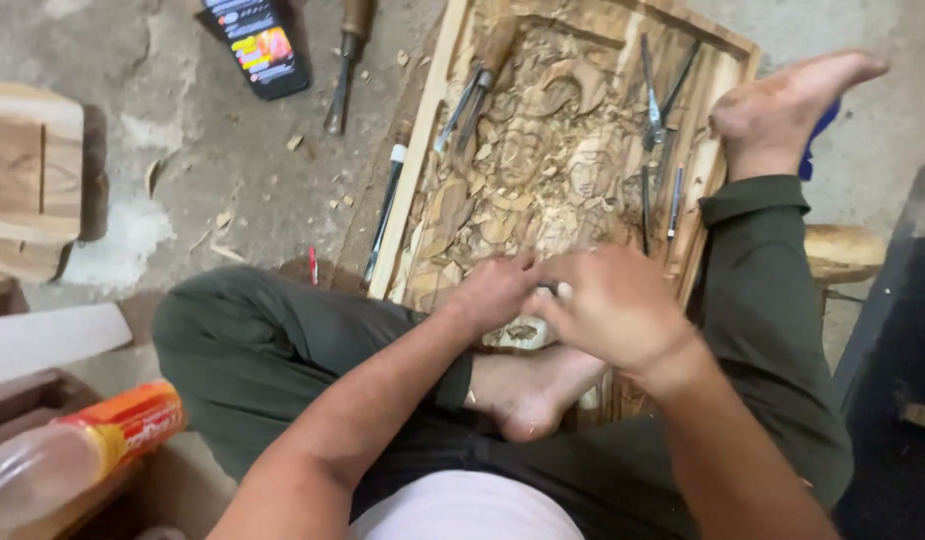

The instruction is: The person carves a wooden relief panel using chisels and a mallet. They repeatedly strike the chisel to remove wood shavings and refine the carved details of a figure on the panel.

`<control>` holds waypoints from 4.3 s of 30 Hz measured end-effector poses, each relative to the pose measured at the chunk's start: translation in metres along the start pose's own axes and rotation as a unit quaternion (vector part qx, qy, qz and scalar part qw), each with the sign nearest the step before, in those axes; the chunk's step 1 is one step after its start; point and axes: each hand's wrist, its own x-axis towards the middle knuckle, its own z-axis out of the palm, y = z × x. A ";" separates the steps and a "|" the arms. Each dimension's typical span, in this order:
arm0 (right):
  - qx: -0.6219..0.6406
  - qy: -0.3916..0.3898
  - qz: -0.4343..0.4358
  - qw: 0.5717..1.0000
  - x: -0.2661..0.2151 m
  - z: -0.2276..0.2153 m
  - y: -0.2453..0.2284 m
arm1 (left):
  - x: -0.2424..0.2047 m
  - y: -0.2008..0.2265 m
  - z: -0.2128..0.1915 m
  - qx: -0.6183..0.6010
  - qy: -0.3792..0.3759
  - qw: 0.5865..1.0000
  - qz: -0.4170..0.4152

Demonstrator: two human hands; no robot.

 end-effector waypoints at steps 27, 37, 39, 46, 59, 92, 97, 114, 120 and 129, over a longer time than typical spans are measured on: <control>0.075 0.026 0.206 0.975 -0.040 0.028 -0.003 | 0.026 0.047 0.030 -0.210 0.165 0.956 0.124; 0.088 0.048 0.221 0.970 -0.040 0.035 -0.005 | 0.028 0.039 0.037 -0.192 0.154 0.960 0.133; 0.093 0.033 0.230 0.968 -0.041 0.032 0.001 | 0.032 0.038 0.034 -0.204 0.155 0.959 0.124; 0.089 0.010 0.149 0.985 -0.015 -0.034 0.050 | 0.050 0.033 0.014 -0.246 0.110 0.963 0.030; 0.049 -0.027 0.133 0.990 0.030 -0.011 0.035 | 0.053 0.020 0.008 -0.310 0.145 0.939 0.036; 0.110 0.025 0.329 0.937 -0.038 0.032 -0.020 | 0.034 0.036 0.011 -0.086 -0.097 0.986 0.105; 0.108 0.012 0.338 0.935 -0.028 0.028 -0.015 | 0.037 0.035 0.006 -0.101 -0.108 0.984 0.094; 0.129 -0.018 0.231 0.964 0.015 -0.008 0.023 | 0.055 0.020 -0.011 -0.221 -0.093 0.970 0.034; 0.187 0.011 0.193 0.963 0.017 0.010 0.022 | 0.060 0.015 -0.007 -0.250 -0.070 0.965 0.030; 0.188 0.067 0.210 0.957 -0.013 -0.001 0.049 | 0.061 0.016 0.002 -0.192 -0.076 0.978 0.033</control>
